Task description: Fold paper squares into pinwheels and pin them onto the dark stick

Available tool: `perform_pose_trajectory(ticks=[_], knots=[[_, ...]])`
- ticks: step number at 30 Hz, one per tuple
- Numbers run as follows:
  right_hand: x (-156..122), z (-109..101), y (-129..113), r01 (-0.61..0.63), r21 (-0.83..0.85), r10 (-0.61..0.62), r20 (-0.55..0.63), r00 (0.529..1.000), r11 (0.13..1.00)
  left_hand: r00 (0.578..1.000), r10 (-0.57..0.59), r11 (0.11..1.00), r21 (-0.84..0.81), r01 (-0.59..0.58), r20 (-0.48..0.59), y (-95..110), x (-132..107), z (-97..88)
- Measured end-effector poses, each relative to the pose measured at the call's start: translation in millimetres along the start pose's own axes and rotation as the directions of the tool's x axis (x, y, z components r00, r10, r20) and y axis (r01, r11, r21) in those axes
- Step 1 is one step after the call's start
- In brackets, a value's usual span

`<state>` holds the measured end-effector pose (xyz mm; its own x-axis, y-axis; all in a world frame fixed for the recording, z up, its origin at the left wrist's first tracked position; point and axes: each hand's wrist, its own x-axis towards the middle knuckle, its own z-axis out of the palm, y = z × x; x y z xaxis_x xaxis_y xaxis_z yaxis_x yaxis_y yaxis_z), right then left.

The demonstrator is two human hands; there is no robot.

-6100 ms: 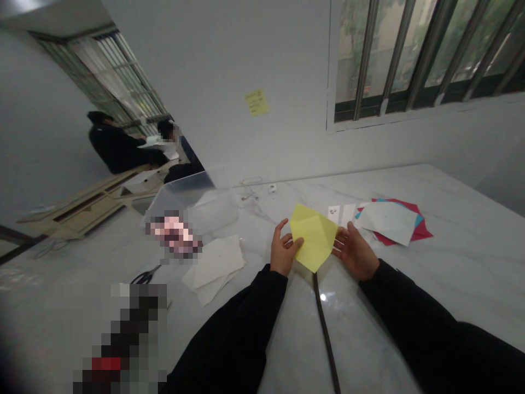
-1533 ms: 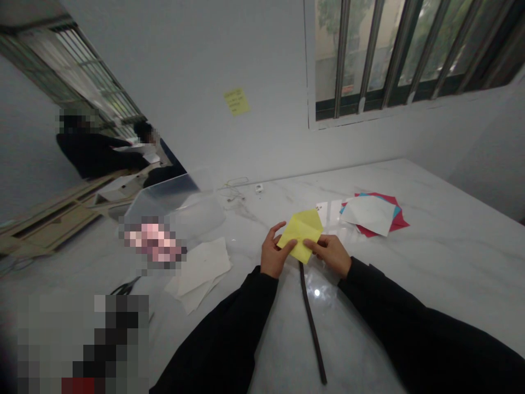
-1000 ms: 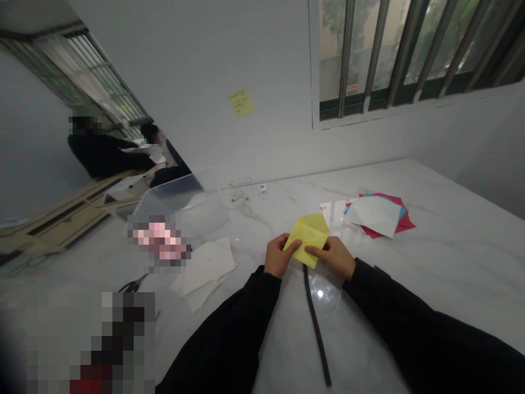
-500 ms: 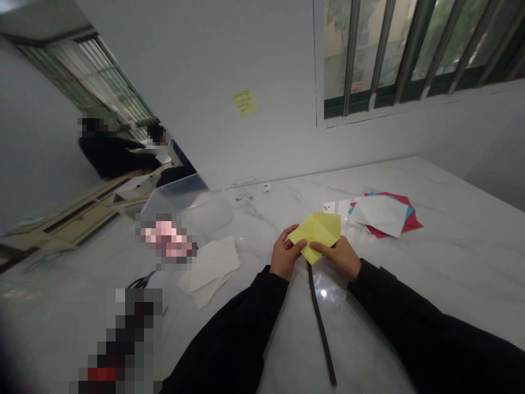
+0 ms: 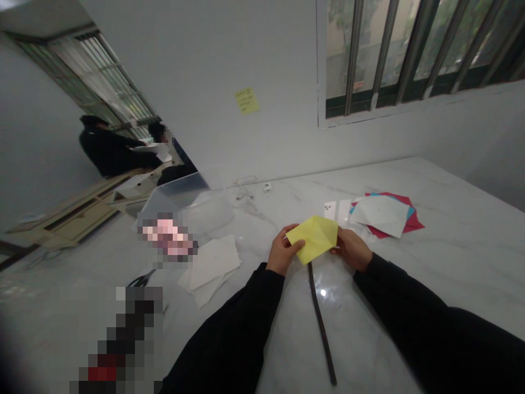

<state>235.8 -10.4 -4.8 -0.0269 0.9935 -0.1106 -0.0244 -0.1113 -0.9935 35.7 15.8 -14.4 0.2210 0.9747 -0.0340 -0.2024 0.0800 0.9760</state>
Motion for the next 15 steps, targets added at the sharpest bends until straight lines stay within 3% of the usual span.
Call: perform_pose_trajectory(ticks=[4,8,11,15], knots=[[1,0,10,-0.05,0.034,0.045,0.136,0.99,0.998,0.999,0.037,0.999,0.025,-0.037,0.007,3,-3,3.7],[3,-2,14,0.034,-0.134,-0.01,0.18,0.984,0.99,0.999,0.047,0.999,0.004,-0.047,0.024,3,-4,5.8],[3,0,13,0.098,-0.24,-0.053,0.189,0.981,0.966,0.998,0.049,0.999,0.002,-0.049,0.039,3,-3,6.2],[3,3,13,0.103,-0.242,-0.069,0.144,0.987,0.965,0.998,0.034,0.999,-0.02,-0.034,0.047,0,-2,5.9]])
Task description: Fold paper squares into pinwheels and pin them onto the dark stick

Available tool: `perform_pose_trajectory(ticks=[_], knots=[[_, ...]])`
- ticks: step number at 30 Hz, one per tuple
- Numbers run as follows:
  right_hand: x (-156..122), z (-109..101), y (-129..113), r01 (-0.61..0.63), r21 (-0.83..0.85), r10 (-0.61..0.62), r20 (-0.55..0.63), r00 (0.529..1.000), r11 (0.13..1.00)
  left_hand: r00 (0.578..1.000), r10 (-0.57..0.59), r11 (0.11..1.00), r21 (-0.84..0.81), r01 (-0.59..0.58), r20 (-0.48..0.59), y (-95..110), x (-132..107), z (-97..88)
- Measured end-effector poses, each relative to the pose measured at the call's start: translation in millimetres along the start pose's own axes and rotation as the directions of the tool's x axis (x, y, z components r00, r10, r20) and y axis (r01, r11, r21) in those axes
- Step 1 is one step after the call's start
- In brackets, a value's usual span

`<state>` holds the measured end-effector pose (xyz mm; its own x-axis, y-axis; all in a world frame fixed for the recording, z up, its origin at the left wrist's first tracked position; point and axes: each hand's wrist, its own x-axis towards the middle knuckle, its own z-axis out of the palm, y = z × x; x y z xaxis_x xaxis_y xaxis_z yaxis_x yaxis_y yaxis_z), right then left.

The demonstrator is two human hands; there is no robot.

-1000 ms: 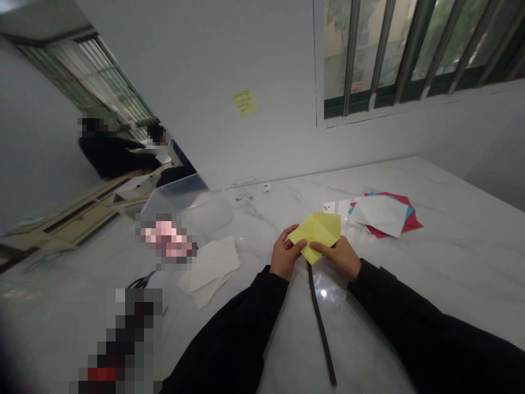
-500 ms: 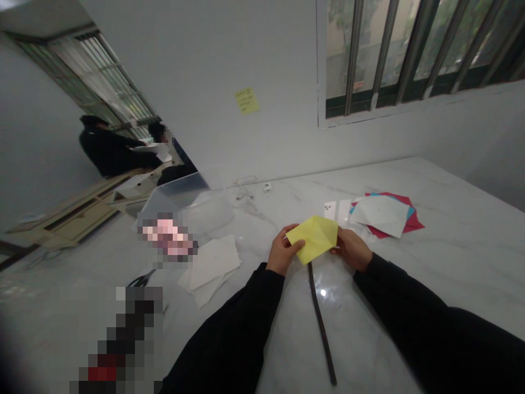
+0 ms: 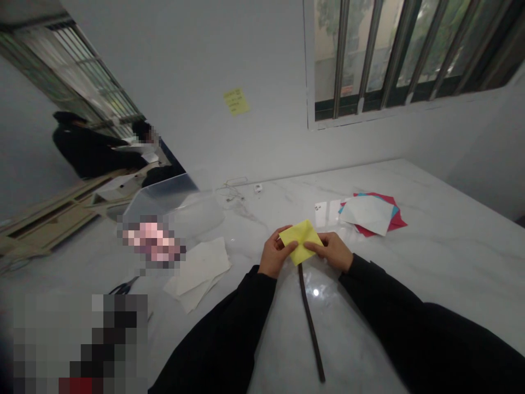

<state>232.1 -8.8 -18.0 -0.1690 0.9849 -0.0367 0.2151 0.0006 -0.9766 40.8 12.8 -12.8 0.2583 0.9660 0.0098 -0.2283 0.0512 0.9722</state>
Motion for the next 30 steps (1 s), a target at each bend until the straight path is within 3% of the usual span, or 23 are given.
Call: perform_pose_trajectory(ticks=[6,19,30], knots=[[0.4,1.7,-0.1,-0.031,0.063,0.035,-0.059,0.998,0.998,0.997,-0.08,0.997,0.007,0.08,0.005,-5.9,2.3,-1.5],[-4.9,6.0,-7.8,-0.056,0.176,0.067,-0.058,0.996,0.983,0.999,-0.046,0.995,0.091,0.048,-0.019,0.7,-2.7,0.5],[-5.7,6.9,-6.1,-0.047,0.153,0.056,-0.052,0.997,0.987,0.998,-0.057,0.996,0.063,0.058,-0.016,2.3,-5.8,3.2]])
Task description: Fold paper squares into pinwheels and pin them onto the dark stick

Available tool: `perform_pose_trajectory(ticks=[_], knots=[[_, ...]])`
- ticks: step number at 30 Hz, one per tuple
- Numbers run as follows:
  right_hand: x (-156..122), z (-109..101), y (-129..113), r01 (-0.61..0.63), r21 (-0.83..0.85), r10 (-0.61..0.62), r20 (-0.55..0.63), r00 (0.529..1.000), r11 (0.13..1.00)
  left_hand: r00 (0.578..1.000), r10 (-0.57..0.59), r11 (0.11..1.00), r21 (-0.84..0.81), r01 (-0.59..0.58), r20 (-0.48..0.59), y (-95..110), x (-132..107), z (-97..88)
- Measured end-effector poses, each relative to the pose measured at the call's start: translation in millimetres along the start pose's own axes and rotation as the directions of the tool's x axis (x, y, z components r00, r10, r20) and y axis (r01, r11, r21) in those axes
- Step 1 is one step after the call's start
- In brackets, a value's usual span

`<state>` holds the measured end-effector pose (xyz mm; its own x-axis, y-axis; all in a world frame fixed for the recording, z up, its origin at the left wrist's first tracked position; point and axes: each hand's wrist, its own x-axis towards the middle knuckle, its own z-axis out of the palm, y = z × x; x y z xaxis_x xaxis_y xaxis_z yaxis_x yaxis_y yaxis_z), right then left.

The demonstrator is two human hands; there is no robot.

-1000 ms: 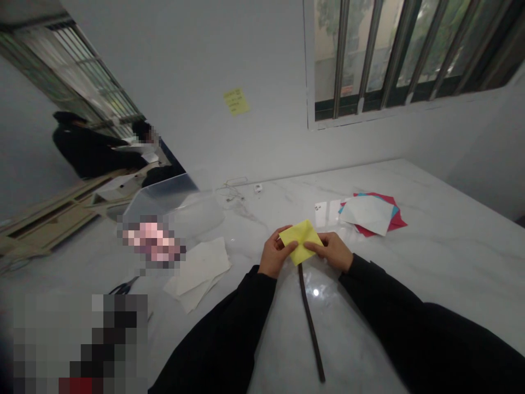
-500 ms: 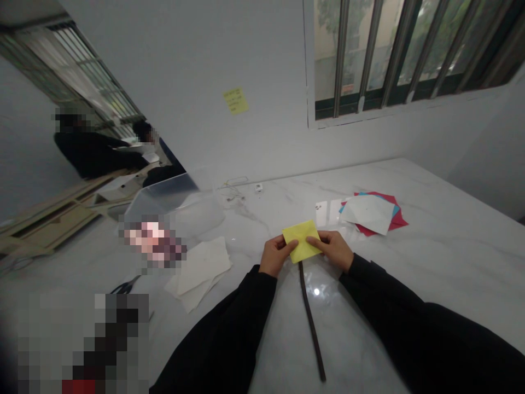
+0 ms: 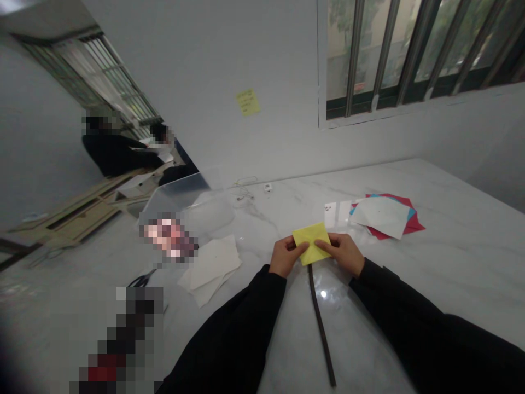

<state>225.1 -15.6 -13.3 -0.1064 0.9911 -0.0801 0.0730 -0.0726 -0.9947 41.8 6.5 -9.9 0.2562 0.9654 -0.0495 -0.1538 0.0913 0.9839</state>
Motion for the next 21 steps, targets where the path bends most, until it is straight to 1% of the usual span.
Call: perform_pose_trajectory(ticks=[6,14,21], knots=[[-0.1,-0.9,2.3,-0.001,-0.017,0.001,-0.007,1.0,1.0,1.0,0.004,1.0,0.006,-0.004,-0.004,0.9,-1.3,1.2],[-0.3,0.0,0.7,-0.017,0.008,0.016,0.015,1.0,1.0,1.0,0.004,1.0,0.003,-0.004,0.001,0.2,-1.7,1.4],[0.7,-0.8,2.0,0.002,-0.008,-0.002,0.01,1.0,1.0,1.0,0.014,1.0,0.01,-0.014,0.007,-0.6,-0.8,0.8]])
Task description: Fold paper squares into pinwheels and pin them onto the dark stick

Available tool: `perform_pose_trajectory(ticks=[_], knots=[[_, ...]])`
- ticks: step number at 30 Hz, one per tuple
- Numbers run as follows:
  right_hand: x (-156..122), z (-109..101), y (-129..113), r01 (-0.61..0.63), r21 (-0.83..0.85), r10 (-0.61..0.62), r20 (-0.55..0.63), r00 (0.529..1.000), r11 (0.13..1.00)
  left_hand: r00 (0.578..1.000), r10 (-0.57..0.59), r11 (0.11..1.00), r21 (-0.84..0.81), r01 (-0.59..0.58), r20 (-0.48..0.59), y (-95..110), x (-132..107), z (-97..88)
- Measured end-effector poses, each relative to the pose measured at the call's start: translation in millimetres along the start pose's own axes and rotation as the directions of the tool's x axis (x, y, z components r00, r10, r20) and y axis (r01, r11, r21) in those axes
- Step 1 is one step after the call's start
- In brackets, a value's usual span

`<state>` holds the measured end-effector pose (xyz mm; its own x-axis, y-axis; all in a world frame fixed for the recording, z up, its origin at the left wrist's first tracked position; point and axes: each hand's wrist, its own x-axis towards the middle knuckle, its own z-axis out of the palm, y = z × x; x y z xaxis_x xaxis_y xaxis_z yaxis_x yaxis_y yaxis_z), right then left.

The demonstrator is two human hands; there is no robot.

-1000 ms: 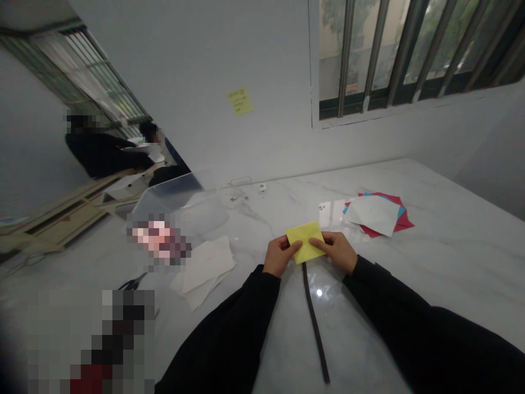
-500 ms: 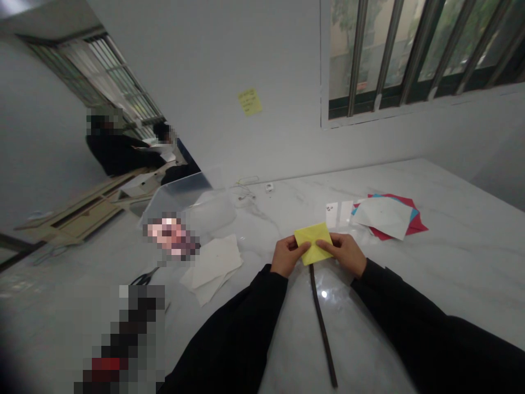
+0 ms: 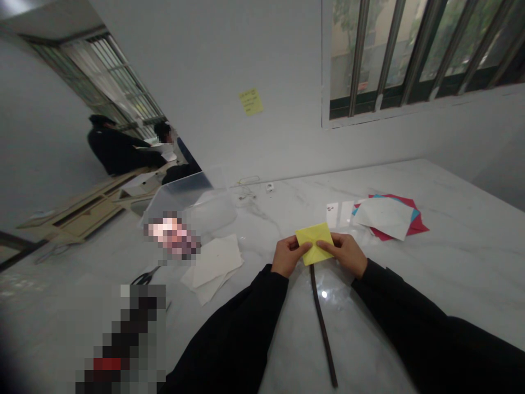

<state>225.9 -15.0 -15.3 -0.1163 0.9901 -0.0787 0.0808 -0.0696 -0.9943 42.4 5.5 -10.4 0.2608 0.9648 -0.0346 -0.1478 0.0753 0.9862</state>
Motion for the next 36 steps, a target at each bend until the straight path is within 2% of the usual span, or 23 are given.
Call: perform_pose_trajectory(ticks=[12,19,26,31,36], knots=[[-0.1,-3.4,-0.4,-0.018,-0.074,0.02,0.026,0.999,0.997,1.0,-0.014,1.0,0.008,0.014,-0.007,-3.1,1.4,-1.2],[-1.1,-3.2,-1.7,-0.061,-0.033,0.062,0.044,0.997,0.998,0.999,-0.032,0.999,0.025,0.032,-0.004,-4.2,1.3,-1.9],[-1.0,-3.0,-2.1,-0.048,-0.057,0.051,0.044,0.998,0.997,1.0,-0.026,0.999,0.034,0.025,0.008,-6.5,2.1,-1.1],[-0.5,-1.4,-2.0,-0.01,-0.111,0.016,0.054,0.998,0.994,0.996,0.036,0.995,0.092,-0.028,-0.078,-5.9,4.4,-3.5],[-2.4,-0.3,-4.7,0.019,-0.142,-0.012,0.051,0.999,0.99,0.985,0.061,0.997,0.052,-0.053,-0.164,-6.5,8.2,-6.0]])
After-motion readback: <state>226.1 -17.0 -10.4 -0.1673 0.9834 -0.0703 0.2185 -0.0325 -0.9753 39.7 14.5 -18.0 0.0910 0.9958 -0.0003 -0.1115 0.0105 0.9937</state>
